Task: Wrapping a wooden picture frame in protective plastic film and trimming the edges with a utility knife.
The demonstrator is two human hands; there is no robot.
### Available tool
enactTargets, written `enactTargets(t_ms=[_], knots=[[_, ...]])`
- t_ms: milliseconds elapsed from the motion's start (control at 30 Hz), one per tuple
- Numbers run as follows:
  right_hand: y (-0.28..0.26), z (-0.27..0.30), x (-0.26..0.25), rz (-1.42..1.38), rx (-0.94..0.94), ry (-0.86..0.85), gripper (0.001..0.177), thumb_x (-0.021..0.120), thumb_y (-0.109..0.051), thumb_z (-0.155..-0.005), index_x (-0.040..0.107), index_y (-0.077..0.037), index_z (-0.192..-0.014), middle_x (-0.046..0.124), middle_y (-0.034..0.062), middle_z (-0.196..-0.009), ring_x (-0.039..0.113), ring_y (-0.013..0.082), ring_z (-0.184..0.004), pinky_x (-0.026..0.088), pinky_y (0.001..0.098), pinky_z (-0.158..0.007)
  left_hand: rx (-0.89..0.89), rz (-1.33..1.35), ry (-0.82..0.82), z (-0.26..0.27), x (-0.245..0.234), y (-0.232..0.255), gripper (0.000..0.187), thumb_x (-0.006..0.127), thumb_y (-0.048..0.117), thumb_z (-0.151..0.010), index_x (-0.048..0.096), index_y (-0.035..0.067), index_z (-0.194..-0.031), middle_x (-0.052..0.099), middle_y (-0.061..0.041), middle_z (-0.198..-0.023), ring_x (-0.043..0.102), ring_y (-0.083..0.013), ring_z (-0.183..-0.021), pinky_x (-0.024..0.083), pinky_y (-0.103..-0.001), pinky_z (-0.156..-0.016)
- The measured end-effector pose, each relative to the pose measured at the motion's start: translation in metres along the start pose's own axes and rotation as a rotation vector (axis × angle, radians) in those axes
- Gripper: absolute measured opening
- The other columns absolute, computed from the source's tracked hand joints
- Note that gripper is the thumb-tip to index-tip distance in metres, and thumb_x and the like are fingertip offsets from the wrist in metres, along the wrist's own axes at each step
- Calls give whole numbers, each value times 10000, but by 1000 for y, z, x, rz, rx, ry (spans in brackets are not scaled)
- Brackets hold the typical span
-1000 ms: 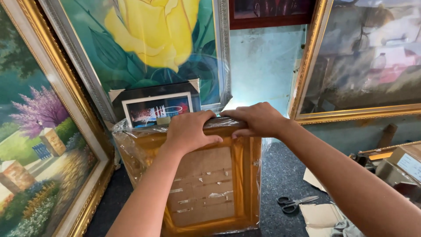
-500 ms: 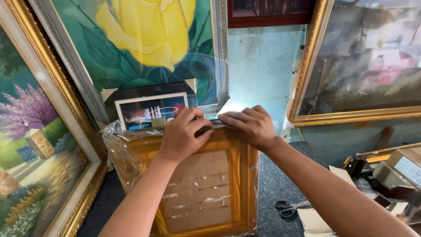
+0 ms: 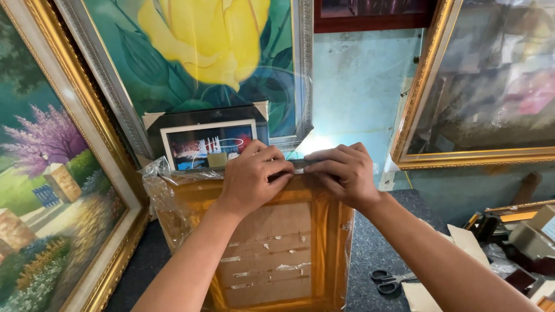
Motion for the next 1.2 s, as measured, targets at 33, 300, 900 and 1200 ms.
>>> enactTargets(t_ms=[33, 300, 900, 1200], knots=[[1, 0, 1, 7, -13, -7, 116, 562, -181, -780, 668, -222, -759, 667, -67, -892, 573, 154, -669, 353, 264, -607, 5, 7, 6, 0, 0, 0, 80, 640, 313, -763, 651, 252, -712, 531, 77, -736, 545, -130, -784, 507, -321, -589], [8, 4, 9, 68, -48, -31, 64, 605, -182, -727, 658, -206, -752, 655, -17, -895, 562, 140, -670, 336, 270, -617, -152, 18, -120, -9, -1, -5, 165, 672, 378, -672, 618, 226, -637, 471, 82, -795, 513, -153, -790, 502, -368, -592], [-22, 31, 10, 521, 57, -293, 364, 498, -233, -734, 578, -276, -1087, 466, -51, -1309, 303, 267, -1268, 88, 636, -968, -510, -27, -707, -34, -19, 5, 457, 482, 525, -769, 669, 181, -1004, 646, -120, -961, 578, -361, -959, 443, -448, -821], [-77, 105, -17, 432, 662, -520, 506, 531, -242, -727, 463, -246, -1228, 357, 5, -1327, 313, 275, -1235, 143, 678, -933, -546, -68, -786, -34, -8, -5, 409, 483, 564, -738, 680, 270, -943, 647, -75, -987, 561, -334, -1011, 419, -401, -861]])
Point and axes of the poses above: each hand's wrist, its own z-axis away from the middle knuckle, its own x-axis out of the palm, y = z × x, the point moved 2 cm from there along -z, towards the middle knuckle
